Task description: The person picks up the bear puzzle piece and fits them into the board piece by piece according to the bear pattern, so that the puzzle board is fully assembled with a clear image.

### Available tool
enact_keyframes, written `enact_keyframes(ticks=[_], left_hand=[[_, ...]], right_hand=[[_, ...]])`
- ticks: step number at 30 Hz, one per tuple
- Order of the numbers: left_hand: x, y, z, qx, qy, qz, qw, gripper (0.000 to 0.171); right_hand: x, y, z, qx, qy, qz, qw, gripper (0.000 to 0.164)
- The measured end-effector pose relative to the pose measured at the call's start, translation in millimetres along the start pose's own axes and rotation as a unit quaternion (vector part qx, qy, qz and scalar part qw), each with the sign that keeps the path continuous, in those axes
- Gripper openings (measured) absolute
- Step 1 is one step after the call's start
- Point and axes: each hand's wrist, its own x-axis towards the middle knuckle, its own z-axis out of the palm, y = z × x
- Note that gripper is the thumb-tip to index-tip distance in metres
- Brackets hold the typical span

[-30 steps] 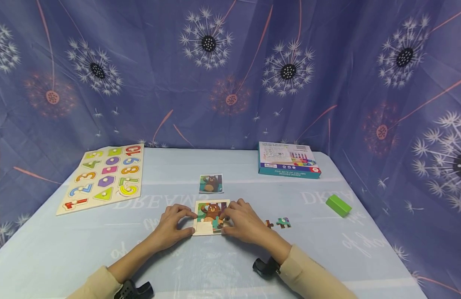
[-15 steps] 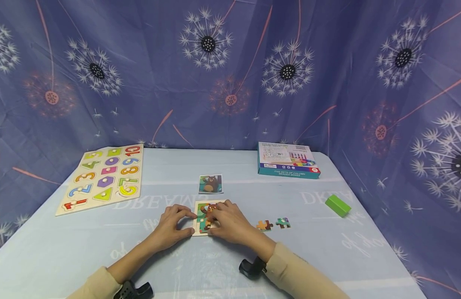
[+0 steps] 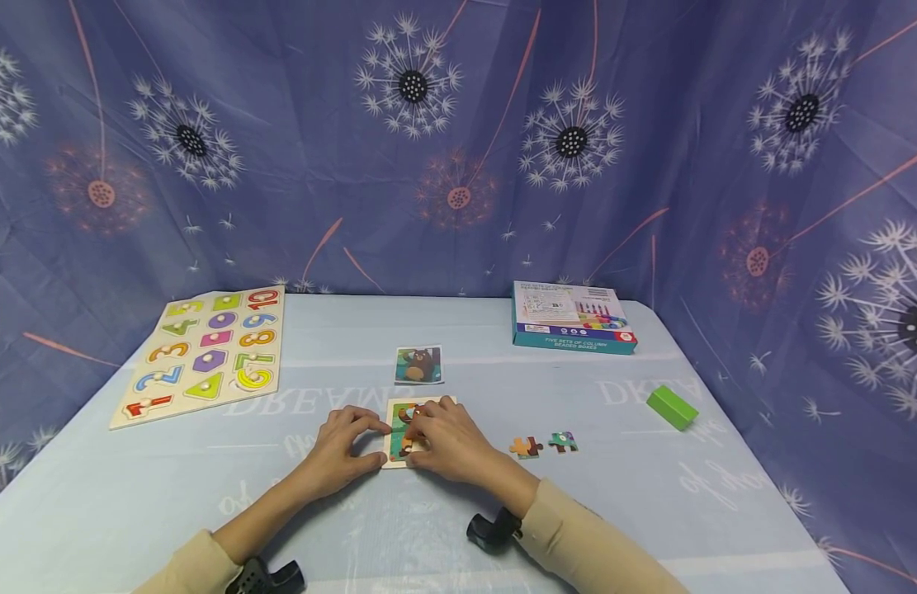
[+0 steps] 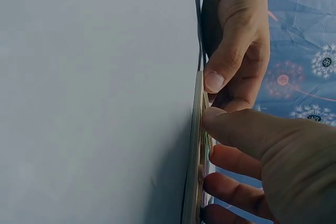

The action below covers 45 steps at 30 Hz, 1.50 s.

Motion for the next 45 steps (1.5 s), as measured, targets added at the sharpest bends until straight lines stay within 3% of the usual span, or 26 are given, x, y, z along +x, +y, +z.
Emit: enact_keyframes(ticks=[45], left_hand=[[1.0,9.2,4.2,-0.010,0.000,-0.027,0.9996,0.017]], right_hand=[[1.6,1.8,3.1,0.003,0.000,0.000,1.000,0.019]])
